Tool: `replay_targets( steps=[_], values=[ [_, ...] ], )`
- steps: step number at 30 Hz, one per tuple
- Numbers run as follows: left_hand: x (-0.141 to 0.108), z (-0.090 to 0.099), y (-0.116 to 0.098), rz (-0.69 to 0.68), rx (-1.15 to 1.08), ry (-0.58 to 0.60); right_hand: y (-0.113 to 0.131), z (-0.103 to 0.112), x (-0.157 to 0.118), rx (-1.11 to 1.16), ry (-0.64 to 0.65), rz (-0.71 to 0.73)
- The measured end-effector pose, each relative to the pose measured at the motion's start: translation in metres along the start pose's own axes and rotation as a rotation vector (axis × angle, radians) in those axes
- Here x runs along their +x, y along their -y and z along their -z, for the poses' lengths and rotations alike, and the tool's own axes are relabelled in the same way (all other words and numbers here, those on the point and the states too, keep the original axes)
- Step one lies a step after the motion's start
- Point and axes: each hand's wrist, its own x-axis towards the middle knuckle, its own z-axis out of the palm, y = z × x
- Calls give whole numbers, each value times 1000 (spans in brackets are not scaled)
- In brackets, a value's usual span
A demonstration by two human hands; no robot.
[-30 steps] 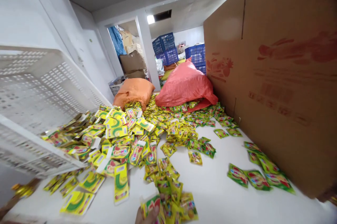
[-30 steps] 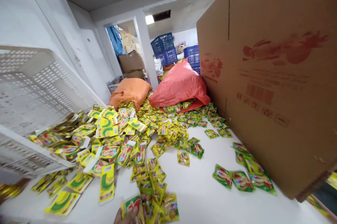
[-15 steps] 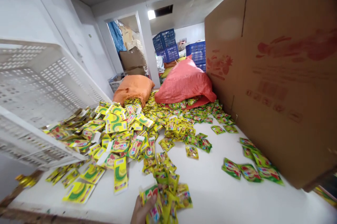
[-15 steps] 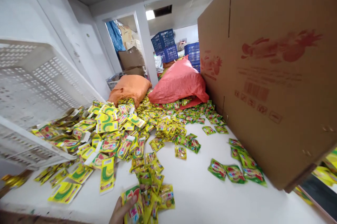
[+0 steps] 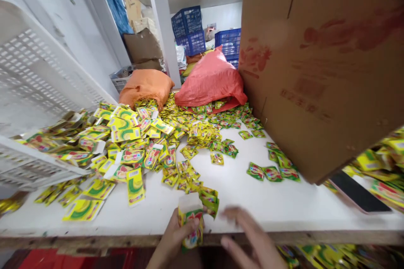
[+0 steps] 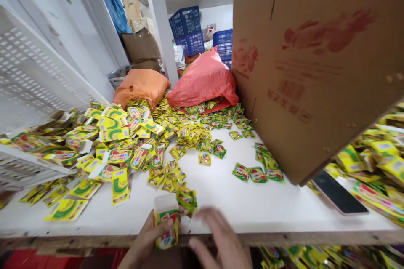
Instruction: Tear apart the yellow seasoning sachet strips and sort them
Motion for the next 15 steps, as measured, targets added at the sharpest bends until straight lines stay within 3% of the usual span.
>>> replay_targets(
  steps=[2,3,6,8,12,15],
  values=[
    [2,-9,1,4,46,79,1,19,15,-98,-136,46],
    [4,-14,2,-3,55,112,1,25,23,-147,-146,73],
    [12,-22,5,-30,79,168,-3,36,40,-209,-17,92],
    [18,-24,8,-29,94,177,-8,38,43,-203,-12,69],
    [29,-30,11,-82,175,128,-11,37,40,-113,-254,74],
    [34,-39,14,-88,237,129,-9,29,40,-25,-375,165]
  ],
)
